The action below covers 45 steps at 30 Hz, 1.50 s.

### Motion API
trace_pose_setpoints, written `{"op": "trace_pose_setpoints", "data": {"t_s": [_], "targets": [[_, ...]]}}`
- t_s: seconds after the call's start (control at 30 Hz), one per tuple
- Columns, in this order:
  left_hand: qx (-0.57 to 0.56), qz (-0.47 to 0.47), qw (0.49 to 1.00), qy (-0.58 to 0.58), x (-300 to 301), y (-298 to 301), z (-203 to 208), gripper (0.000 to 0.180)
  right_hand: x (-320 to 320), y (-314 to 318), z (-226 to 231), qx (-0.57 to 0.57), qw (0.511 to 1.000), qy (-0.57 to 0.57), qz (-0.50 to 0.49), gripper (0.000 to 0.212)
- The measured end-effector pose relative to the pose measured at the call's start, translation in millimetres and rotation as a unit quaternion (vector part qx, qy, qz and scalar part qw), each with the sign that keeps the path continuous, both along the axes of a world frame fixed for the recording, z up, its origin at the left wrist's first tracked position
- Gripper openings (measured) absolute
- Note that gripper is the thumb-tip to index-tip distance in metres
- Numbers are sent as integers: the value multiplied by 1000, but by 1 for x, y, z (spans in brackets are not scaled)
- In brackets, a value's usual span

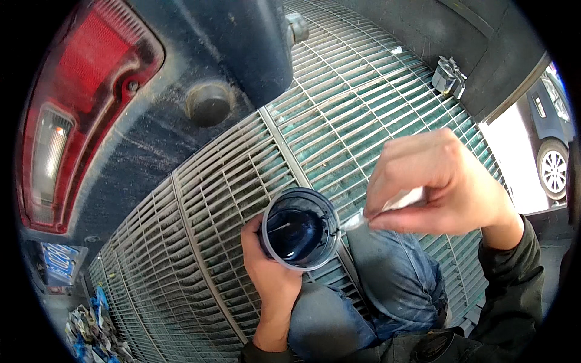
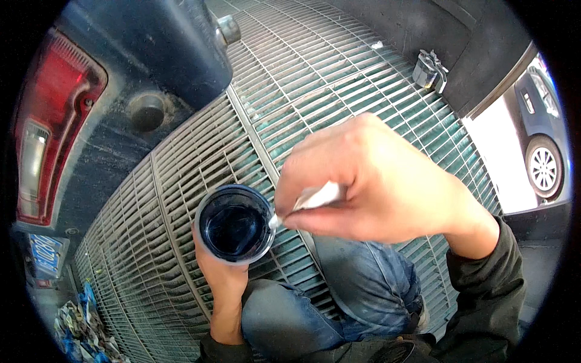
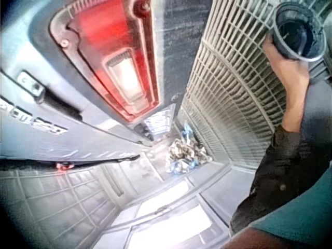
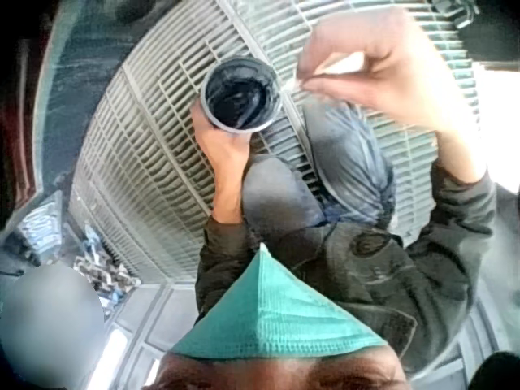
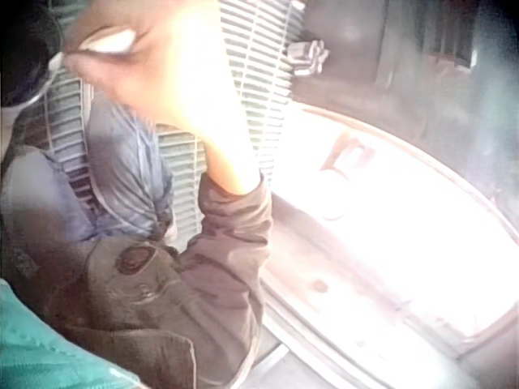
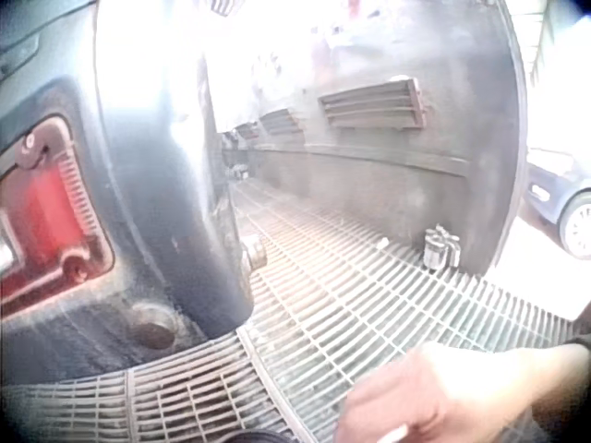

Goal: The person wipes the rear bumper of a car with a cloth, then retrieves a container of dark paint and a small brush. They apply the paint to a small area on the bumper using the brush.

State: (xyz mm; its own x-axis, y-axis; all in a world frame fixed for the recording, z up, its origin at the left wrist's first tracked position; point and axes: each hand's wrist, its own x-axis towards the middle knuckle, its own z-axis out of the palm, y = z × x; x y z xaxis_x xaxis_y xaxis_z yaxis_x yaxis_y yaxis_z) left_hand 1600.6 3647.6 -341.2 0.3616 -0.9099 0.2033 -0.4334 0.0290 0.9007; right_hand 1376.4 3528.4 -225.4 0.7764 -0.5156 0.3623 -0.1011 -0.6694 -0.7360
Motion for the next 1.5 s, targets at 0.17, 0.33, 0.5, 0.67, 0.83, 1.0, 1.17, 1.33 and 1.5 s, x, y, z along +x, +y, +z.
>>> {"op": "trace_pose_setpoints", "data": {"t_s": [0.17, 0.33, 0.5, 0.67, 0.83, 1.0, 1.17, 1.33, 1.5], "targets": [[-21, 3, 990, 138, 1, 1, -8, 74, -6, -19, -4, 33, 990, -99, -95, 10], [-21, -21, 985, 169, 6, 2, -16, 81, 11, -33, -29, 74, 909, -291, -289, 17], [-18, -22, 990, 137, 9, 2, -20, 89, 42, -38, -50, 218, 822, -419, -317, 16], [-20, -31, 989, 146, 7, 3, -16, 89, 67, -32, -51, 275, 765, -479, -331, 15], [-24, -25, 986, 162, 7, 3, -17, 89, 76, -36, -54, 275, 746, -506, -334, 18], [-24, -17, 986, 163, 4, 3, -13, 90, 77, -39, -52, 274, 750, -484, -358, 19], [-21, -24, 986, 161, 3, 3, -10, 87, 76, -43, -54, 266, 755, -476, -363, 20], [-13, -27, 978, 205, 2, 4, -8, 88, 77, -44, -53, 272, 760, -469, -357, 20], [-21, -25, 974, 225, 4, 5, -12, 91, 79, -46, -55, 274, 757, -475, -356, 20]]}}
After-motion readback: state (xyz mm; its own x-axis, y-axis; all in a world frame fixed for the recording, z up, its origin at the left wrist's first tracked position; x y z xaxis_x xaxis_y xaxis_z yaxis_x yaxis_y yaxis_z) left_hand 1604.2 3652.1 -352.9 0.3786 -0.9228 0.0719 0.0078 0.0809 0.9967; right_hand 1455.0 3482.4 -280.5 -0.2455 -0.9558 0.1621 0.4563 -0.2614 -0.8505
